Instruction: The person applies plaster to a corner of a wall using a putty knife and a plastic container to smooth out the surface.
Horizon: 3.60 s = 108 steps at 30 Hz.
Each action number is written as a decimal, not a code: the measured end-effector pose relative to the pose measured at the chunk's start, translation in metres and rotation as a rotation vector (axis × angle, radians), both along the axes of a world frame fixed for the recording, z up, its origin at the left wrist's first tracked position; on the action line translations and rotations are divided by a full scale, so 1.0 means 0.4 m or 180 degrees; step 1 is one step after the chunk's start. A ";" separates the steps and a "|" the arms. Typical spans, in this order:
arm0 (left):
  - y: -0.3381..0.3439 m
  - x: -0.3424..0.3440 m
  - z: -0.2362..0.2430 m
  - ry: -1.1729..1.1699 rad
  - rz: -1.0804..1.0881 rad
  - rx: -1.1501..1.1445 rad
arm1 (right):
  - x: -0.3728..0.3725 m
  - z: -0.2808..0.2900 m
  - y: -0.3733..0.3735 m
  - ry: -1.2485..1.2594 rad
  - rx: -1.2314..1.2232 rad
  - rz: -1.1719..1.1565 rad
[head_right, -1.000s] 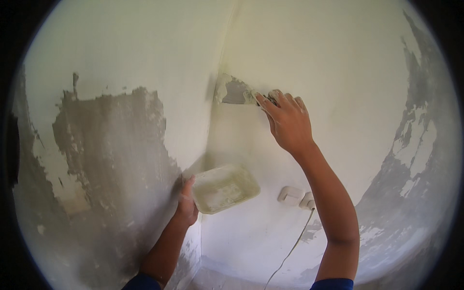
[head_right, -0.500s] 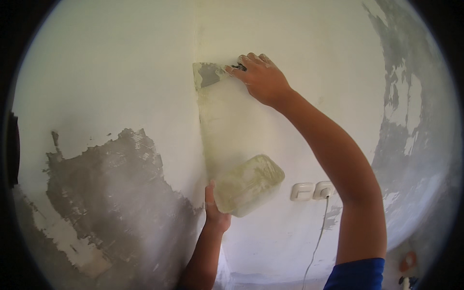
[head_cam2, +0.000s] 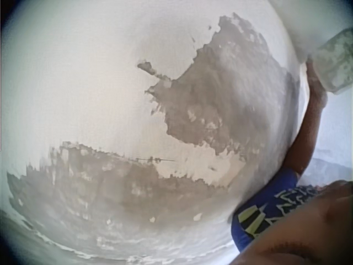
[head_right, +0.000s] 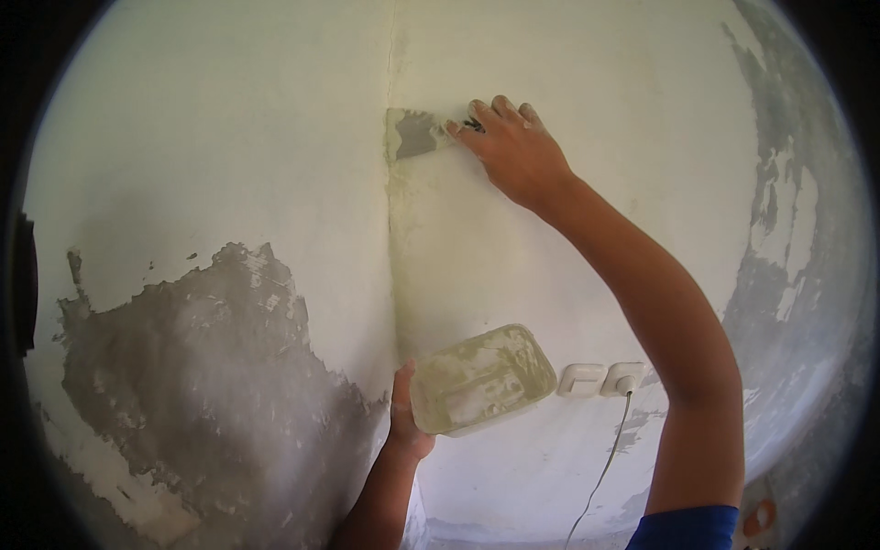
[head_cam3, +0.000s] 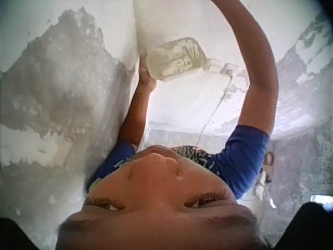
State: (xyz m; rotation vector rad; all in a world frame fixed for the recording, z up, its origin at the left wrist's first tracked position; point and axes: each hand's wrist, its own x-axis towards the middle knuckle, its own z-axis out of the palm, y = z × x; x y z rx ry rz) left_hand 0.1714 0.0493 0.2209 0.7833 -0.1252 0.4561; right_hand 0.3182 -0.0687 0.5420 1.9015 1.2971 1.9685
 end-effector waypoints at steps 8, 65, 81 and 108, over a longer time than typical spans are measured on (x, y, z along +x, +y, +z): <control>0.014 -0.016 -0.013 0.0113 0.0097 -0.0132 | -0.064 0.031 -0.061 0.0059 -0.0139 -0.0273; 0.040 0.034 -0.074 0.0099 -0.0168 0.0036 | -0.270 -0.109 0.006 -0.1017 -0.0060 -0.0414; 0.044 -0.001 -0.065 0.0082 0.0020 0.0059 | -0.098 -0.082 -0.050 -0.0932 -0.0277 0.0104; 0.046 -0.015 -0.051 0.0282 -0.0260 0.0180 | 0.028 -0.092 -0.059 -0.0831 -0.0662 -0.0053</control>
